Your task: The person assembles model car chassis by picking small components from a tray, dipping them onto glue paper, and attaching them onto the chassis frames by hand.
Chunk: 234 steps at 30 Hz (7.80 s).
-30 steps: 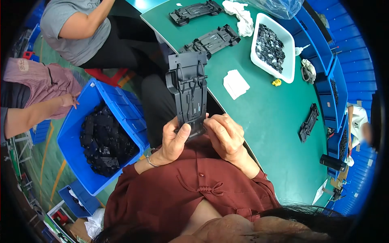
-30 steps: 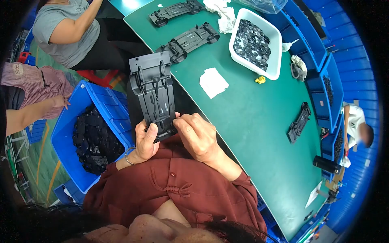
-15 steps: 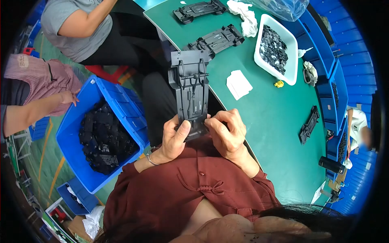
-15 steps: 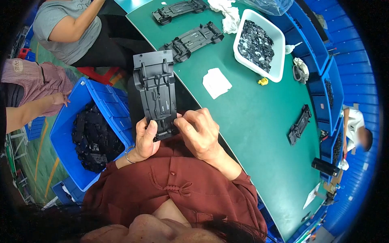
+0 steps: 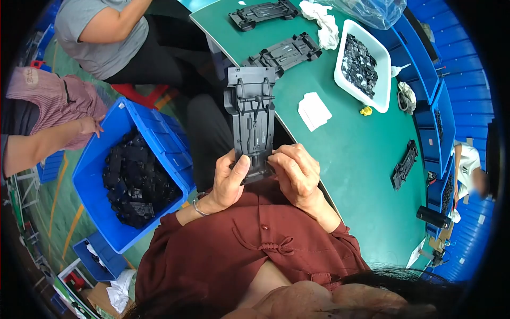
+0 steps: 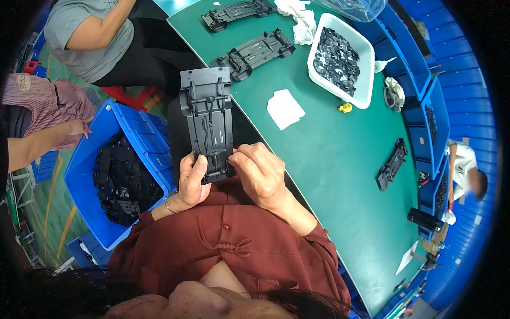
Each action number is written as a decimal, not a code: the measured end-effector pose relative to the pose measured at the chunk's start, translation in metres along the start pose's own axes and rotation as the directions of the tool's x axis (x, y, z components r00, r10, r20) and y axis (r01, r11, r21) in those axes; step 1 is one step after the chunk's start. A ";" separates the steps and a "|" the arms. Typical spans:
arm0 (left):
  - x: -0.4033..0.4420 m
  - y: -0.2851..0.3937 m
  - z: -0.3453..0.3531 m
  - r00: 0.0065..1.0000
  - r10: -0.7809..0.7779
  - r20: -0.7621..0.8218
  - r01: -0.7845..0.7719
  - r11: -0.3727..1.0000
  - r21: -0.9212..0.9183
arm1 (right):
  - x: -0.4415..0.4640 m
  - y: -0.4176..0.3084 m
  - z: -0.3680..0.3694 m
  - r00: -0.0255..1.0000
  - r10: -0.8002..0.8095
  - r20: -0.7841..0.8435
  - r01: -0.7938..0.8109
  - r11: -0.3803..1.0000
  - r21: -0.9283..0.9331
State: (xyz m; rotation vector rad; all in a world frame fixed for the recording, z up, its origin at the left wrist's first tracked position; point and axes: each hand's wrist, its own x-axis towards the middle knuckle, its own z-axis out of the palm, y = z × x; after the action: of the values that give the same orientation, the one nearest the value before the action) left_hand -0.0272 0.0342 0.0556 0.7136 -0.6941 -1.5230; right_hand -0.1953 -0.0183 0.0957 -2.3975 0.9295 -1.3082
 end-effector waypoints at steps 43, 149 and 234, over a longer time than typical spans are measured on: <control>0.000 -0.009 -0.008 0.988 0.151 -0.008 -0.137 0.912 0.386 | 0.000 -0.007 -0.001 0.996 0.030 0.090 -0.025 0.998 -0.053; -0.005 -0.009 -0.008 0.990 0.100 -0.096 -0.069 0.958 0.279 | -0.008 -0.001 0.015 1.000 0.001 0.006 0.000 0.999 -0.045; -0.004 -0.014 -0.016 0.995 0.017 -0.102 -0.026 0.996 -0.090 | -0.013 -0.006 0.010 0.987 0.156 0.049 -0.161 0.980 0.119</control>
State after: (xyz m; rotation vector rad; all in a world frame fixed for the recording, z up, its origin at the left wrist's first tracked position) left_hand -0.0231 0.0392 0.0352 0.7072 -0.5506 -1.4788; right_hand -0.1896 -0.0060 0.0843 -2.1996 0.9769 -1.2191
